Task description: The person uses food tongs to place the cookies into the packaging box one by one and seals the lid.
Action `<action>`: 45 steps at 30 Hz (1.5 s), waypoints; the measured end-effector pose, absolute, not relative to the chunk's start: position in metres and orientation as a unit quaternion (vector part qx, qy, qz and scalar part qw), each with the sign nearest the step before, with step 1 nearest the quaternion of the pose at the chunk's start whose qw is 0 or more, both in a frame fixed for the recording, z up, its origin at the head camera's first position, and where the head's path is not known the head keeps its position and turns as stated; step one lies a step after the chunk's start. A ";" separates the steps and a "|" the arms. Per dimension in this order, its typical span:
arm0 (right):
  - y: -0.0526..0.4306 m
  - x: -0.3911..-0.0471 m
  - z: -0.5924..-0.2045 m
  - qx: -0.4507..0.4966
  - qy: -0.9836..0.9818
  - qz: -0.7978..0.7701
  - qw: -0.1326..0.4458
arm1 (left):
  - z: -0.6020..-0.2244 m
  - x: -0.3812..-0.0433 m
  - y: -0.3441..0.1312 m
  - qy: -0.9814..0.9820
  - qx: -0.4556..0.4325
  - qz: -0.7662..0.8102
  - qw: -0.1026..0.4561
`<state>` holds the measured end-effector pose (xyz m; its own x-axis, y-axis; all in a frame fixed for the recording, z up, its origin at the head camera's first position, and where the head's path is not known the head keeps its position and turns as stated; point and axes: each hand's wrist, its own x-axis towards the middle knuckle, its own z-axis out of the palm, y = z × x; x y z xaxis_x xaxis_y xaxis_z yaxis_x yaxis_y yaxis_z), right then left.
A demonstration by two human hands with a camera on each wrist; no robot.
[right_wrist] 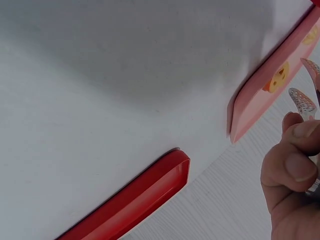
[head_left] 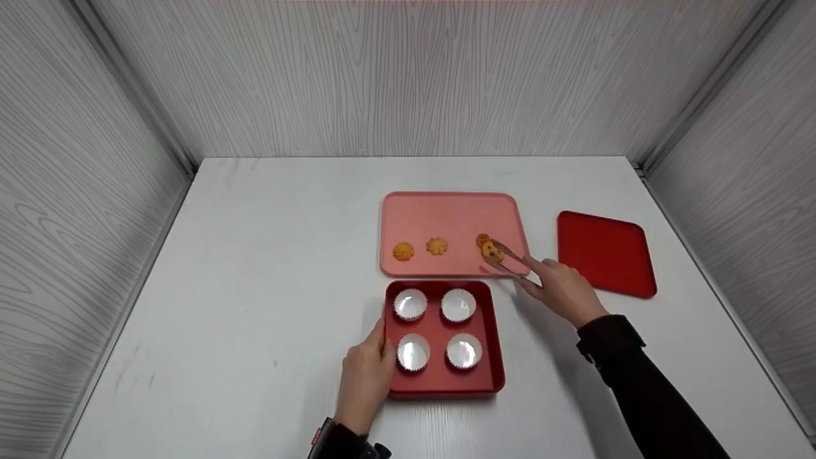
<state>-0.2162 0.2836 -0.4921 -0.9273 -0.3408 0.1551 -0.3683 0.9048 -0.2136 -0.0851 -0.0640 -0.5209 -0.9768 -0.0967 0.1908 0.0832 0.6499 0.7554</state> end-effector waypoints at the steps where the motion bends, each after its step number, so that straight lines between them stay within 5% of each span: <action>1: 0.283 -0.216 -0.492 0.183 -0.974 0.117 0.060 | -0.521 -0.085 -0.064 -0.903 0.003 -0.416 0.108; 25: 0.284 -0.224 -0.496 0.185 -0.979 0.061 0.061 | -0.518 -0.093 -0.068 -0.908 -0.005 -0.414 0.061; 45: 0.288 -0.223 -0.503 0.214 -0.968 0.019 0.129 | -0.526 -0.093 -0.063 -0.923 -0.017 -0.371 0.101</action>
